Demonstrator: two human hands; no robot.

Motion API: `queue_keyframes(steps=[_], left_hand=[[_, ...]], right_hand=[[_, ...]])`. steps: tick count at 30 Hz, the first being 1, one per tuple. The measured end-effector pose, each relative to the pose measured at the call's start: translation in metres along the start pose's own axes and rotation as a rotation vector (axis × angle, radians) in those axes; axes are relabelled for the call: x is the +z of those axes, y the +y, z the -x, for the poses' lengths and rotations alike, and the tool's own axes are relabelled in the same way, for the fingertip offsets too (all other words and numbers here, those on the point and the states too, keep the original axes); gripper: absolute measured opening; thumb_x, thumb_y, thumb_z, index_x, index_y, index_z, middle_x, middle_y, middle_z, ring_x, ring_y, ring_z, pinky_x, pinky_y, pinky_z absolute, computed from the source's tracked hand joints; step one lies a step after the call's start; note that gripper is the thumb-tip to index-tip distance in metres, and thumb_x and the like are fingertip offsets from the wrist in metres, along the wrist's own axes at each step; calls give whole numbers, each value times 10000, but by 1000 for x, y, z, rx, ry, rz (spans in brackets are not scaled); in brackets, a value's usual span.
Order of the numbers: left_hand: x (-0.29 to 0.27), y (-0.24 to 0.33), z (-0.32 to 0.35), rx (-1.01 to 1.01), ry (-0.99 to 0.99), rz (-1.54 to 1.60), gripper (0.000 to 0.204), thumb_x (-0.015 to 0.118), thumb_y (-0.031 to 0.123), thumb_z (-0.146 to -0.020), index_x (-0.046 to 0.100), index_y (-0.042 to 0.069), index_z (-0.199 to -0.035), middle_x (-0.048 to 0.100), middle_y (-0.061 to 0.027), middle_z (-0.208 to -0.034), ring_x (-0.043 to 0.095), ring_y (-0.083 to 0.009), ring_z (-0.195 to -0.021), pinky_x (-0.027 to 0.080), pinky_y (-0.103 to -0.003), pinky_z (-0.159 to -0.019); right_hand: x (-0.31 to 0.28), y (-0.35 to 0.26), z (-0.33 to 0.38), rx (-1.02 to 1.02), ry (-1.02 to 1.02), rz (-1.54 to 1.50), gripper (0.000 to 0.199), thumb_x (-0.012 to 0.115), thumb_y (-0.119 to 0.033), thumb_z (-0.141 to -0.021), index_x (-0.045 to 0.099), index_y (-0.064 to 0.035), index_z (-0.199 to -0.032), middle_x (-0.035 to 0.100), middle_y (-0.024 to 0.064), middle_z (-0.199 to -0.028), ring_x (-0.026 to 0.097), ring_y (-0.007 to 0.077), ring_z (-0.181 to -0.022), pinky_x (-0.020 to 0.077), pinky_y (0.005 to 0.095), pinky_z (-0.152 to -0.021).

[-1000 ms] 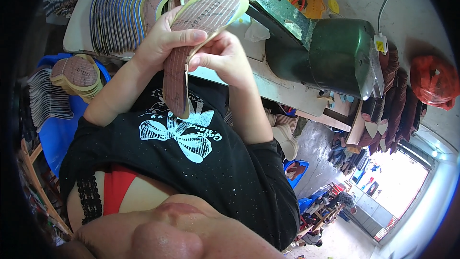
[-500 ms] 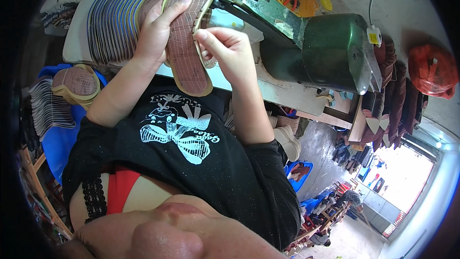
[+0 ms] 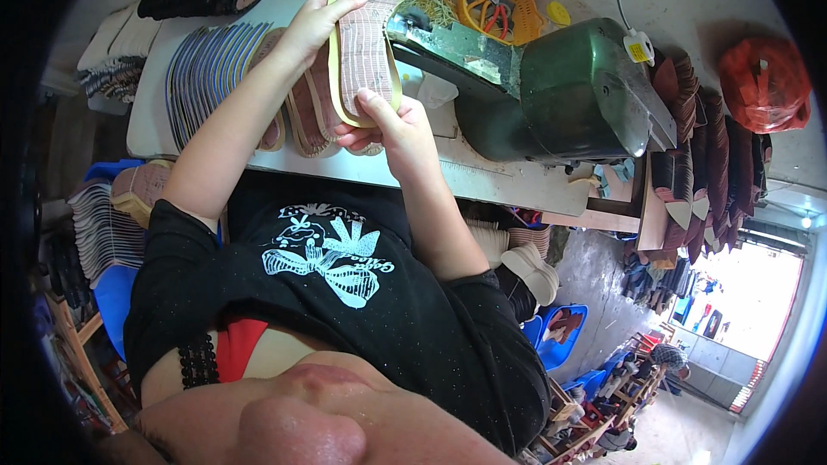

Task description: The recorder is assembling or inspecting shoe insoles by aligning and stacking them at a workbench.

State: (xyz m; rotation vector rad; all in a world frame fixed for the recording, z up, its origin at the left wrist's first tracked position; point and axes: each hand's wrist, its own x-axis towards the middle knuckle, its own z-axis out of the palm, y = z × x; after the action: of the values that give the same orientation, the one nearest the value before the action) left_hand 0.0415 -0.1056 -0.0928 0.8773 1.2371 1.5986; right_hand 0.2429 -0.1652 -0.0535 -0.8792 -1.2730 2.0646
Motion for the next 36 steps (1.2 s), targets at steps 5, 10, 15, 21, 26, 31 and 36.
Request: queue_keyframes(steps=[5, 10, 15, 21, 26, 31, 36], left_hand=[[7, -10, -24, 68, -41, -184, 374, 680, 309, -829, 640, -9, -1022, 671, -71, -910, 636, -123, -807, 497, -252, -757], [9, -12, -39, 122, -12, -307, 407, 685, 340, -796, 673, -27, -971, 692, -116, -886, 663, -161, -801, 505, -281, -764], [16, -4, -46, 3, -29, -265, 392, 669, 314, -837, 653, -29, -1027, 685, -91, -933, 648, -140, -815, 507, -266, -744], [-2, 15, -80, -106, -13, -1117, 561, 649, 439, -833, 636, -70, -1066, 686, -136, -961, 658, -173, -849, 495, -289, -776], [-9, 39, -82, 603, -313, -1161, 543, 606, 446, -857, 581, 8, -1178, 510, -211, -1269, 457, -300, -1201, 350, -392, -1020], [-1, 78, -94, 325, -1105, -955, 501, 662, 433, -821, 603, 21, -1099, 537, -166, -1194, 491, -277, -1138, 382, -366, -978], [4, 92, -96, 12, -1059, -1195, 517, 687, 479, -788, 615, 23, -1019, 574, -115, -1108, 582, -218, -881, 471, -305, -767]], right_hand=[[-14, 2, -1, -26, 82, -67, 332, 547, -265, -921, 619, 57, -953, 666, 159, -721, 643, 191, -542, 538, 275, -512], [-8, 6, -4, -53, 77, -151, 315, 553, -261, -919, 607, 39, -999, 676, 153, -774, 663, 192, -616, 535, 279, -572], [4, 11, -17, -170, 162, -234, 284, 524, -234, -935, 598, 30, -1010, 676, 155, -795, 676, 206, -660, 533, 288, -600], [11, 5, -40, -222, 234, -264, 305, 494, -229, -938, 590, 48, -1024, 674, 171, -811, 677, 212, -660, 537, 297, -609], [12, -1, -56, -198, 226, -258, 305, 507, -231, -931, 575, 47, -1036, 675, 172, -823, 669, 212, -667, 522, 306, -617], [15, -7, -67, -195, 221, -231, 327, 479, -254, -951, 565, 36, -1075, 673, 156, -829, 676, 196, -680, 525, 266, -591], [10, -12, -68, -175, 203, -228, 370, 491, -296, -958, 558, 39, -1101, 676, 161, -866, 684, 198, -717, 541, 259, -606]])
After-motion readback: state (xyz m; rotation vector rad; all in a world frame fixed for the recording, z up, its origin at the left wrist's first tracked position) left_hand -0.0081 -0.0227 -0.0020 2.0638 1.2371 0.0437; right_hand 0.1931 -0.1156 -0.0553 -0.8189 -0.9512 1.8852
